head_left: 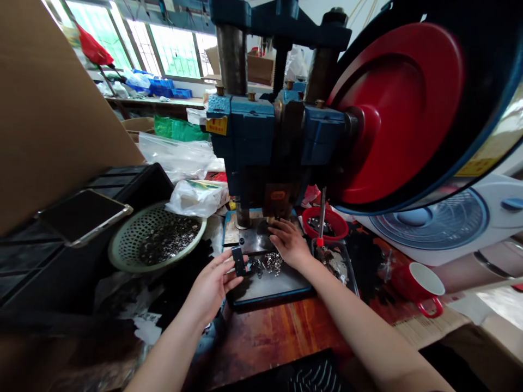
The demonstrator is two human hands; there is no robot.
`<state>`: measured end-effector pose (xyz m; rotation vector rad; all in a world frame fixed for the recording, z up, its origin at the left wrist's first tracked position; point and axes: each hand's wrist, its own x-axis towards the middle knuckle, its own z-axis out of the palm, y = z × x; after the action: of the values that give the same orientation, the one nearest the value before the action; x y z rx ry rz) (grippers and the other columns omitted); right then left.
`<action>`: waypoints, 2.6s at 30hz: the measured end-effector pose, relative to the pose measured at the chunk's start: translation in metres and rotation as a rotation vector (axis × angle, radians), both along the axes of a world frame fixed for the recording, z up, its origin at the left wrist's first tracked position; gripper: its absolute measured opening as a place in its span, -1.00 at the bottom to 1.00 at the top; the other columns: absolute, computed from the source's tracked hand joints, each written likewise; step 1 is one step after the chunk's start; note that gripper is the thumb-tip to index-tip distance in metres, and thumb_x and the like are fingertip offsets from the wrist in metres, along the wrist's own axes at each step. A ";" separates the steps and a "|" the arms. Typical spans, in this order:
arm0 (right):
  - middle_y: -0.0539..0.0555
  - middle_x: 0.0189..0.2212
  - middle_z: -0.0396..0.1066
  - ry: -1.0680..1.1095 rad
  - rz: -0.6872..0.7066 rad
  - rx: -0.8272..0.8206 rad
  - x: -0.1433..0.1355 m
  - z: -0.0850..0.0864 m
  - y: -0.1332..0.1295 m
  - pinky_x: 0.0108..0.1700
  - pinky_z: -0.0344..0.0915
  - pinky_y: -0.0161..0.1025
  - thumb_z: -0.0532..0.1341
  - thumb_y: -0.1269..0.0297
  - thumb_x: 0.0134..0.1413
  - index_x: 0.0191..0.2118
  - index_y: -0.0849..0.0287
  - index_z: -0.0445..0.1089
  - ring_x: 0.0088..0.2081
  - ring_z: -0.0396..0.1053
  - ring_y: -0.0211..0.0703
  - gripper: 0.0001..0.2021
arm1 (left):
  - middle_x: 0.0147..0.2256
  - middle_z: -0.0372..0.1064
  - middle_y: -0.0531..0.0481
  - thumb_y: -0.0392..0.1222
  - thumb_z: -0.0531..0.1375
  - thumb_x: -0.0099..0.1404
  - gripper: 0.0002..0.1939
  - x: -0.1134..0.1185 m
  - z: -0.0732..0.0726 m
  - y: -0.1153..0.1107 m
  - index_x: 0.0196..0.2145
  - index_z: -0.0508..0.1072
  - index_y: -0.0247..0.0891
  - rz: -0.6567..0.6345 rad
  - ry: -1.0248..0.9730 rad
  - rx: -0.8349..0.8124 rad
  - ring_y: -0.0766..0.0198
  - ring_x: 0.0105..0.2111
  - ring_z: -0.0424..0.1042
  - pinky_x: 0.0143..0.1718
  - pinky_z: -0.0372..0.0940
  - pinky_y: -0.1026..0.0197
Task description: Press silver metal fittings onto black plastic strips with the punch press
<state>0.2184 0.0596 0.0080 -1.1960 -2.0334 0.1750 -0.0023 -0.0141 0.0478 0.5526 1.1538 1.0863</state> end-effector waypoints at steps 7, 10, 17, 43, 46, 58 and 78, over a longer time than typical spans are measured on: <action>0.12 -0.02 0.37 0.194 -0.025 -0.033 -0.001 0.006 -0.013 0.10 0.18 -0.04 0.09 0.20 0.18 -0.03 0.10 0.39 0.08 0.22 -0.06 -0.71 | -0.14 0.45 -0.19 -0.43 0.13 0.14 -0.50 0.013 0.008 -0.004 0.06 0.23 -0.30 -0.072 -0.024 0.030 0.28 -0.28 0.49 -0.38 0.39 0.32; 0.09 -0.19 0.44 0.236 -0.062 -0.111 -0.007 0.015 -0.029 0.01 0.24 -0.10 0.08 0.28 0.17 -0.14 0.09 0.43 -0.09 0.33 -0.10 -0.78 | -0.15 0.46 -0.17 -0.48 0.13 0.09 -0.44 0.017 0.009 -0.005 0.08 0.21 -0.31 -0.081 -0.031 0.029 0.30 -0.31 0.48 -0.38 0.39 0.33; 0.07 -0.10 0.40 0.246 0.116 -0.257 -0.023 0.029 -0.055 0.01 0.25 -0.19 0.06 0.37 0.17 -0.04 0.07 0.37 -0.05 0.33 -0.18 -0.73 | -0.26 0.46 -0.06 -0.38 0.23 0.07 -0.55 0.025 0.005 -0.005 -0.04 0.40 -0.27 -0.133 -0.005 0.042 0.35 -0.36 0.44 -0.41 0.35 0.37; 0.04 -0.29 0.46 0.623 0.088 -0.581 -0.013 0.025 -0.048 -0.18 0.27 -0.26 0.15 0.27 0.02 -0.16 0.15 0.40 -0.26 0.38 -0.19 -0.76 | -0.37 0.47 -0.03 -0.13 0.32 0.01 -0.68 0.038 -0.007 0.027 -0.25 0.49 -0.27 -0.191 0.176 0.276 0.28 -0.38 0.41 -0.30 0.28 0.27; 0.03 -0.23 0.46 0.460 -0.045 -0.375 -0.012 0.018 -0.031 -0.09 0.26 -0.20 0.14 0.35 0.03 -0.13 0.10 0.41 -0.18 0.37 -0.15 -0.75 | -0.36 0.47 -0.02 -0.14 0.26 0.08 -0.77 0.044 -0.009 0.052 -0.28 0.50 -0.24 -0.148 0.552 0.482 0.21 -0.35 0.41 -0.25 0.27 0.21; 0.12 -0.26 0.37 0.308 -0.191 -0.226 -0.009 0.002 0.026 -0.01 0.24 -0.14 0.22 0.41 -0.07 -0.31 0.17 0.46 -0.14 0.33 -0.10 -0.86 | -0.30 0.42 -0.07 -0.20 0.19 0.06 -0.84 0.057 -0.024 0.107 -0.37 0.54 -0.21 -0.142 0.911 0.673 0.08 -0.12 0.33 0.02 0.16 0.09; 0.04 -0.27 0.44 0.288 -0.152 -0.320 0.024 0.004 -0.037 -0.12 0.28 -0.22 0.09 0.31 0.13 -0.22 0.11 0.41 -0.20 0.38 -0.15 -0.83 | -0.25 0.43 -0.02 -0.04 0.11 0.18 -0.75 0.001 -0.026 0.062 -0.26 0.49 -0.16 -0.139 1.047 0.628 0.16 -0.27 0.38 -0.16 0.24 0.17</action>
<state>0.2419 0.0231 0.0119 -1.4238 -1.6975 0.5816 -0.0008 0.0482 0.0222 1.8127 1.5980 1.0334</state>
